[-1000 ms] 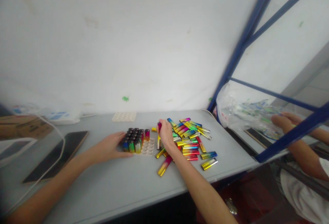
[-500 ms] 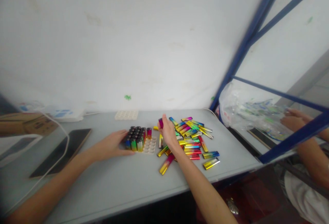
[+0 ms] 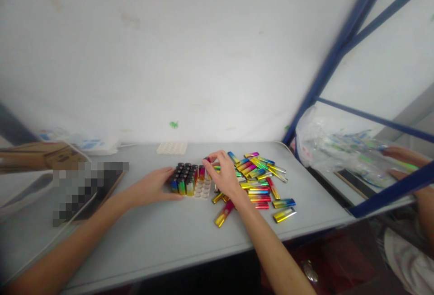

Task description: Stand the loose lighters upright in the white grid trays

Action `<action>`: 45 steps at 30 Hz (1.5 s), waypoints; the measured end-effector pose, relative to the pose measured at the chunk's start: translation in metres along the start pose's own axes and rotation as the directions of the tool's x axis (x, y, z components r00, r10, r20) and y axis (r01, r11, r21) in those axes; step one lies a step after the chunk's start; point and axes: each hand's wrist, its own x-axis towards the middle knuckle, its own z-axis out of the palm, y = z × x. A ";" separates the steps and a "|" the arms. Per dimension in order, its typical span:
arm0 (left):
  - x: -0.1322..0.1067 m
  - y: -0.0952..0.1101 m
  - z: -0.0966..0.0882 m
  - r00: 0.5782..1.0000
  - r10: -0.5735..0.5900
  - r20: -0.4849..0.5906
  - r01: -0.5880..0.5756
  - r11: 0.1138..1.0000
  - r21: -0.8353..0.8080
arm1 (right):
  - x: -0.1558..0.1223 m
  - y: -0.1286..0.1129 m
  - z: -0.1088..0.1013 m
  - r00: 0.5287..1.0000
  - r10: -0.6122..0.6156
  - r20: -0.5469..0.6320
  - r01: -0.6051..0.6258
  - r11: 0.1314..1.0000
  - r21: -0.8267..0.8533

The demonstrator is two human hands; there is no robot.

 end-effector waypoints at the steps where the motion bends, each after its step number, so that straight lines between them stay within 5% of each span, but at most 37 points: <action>1: 0.000 -0.001 0.000 1.000 0.003 0.000 -0.003 1.000 -0.002 | 0.000 0.000 0.000 1.000 0.006 0.009 -0.006 1.000 0.004; 8: 0.000 0.001 -0.001 1.000 -0.007 0.016 0.007 1.000 0.001 | -0.003 -0.007 -0.002 0.970 0.023 0.240 -0.018 1.000 -0.022; 19: 0.000 0.004 -0.002 0.998 -0.034 0.043 0.033 0.999 0.033 | -0.005 0.007 -0.007 0.972 -0.009 0.235 0.031 0.995 -0.091; 24: 0.000 0.008 -0.005 0.998 -0.040 0.040 0.040 0.999 0.012 | -0.003 0.006 -0.014 0.921 0.047 0.386 -0.025 0.998 -0.061; 33: 0.001 0.007 -0.004 0.998 -0.045 0.037 0.045 0.999 0.024 | 0.002 0.008 -0.019 0.936 0.092 0.341 0.023 0.947 -0.319; 36: 0.001 0.008 -0.005 0.997 -0.054 0.046 0.051 0.997 0.052 | 0.006 0.015 -0.036 0.965 0.231 0.124 -0.120 0.809 -0.576; 39: 0.001 0.009 -0.006 0.996 -0.073 0.052 0.069 0.995 0.076 | 0.006 0.032 -0.059 0.918 0.385 -0.090 -0.310 0.559 -0.769; 42: 0.001 0.008 -0.006 0.996 -0.064 0.054 0.060 0.996 0.066 | 0.001 0.051 -0.080 0.879 0.466 -0.100 -0.334 0.453 -0.827; 45: 0.002 0.006 -0.004 0.997 -0.059 0.046 0.056 0.997 0.060 | -0.005 0.065 -0.089 0.873 0.483 -0.069 -0.320 0.460 -0.828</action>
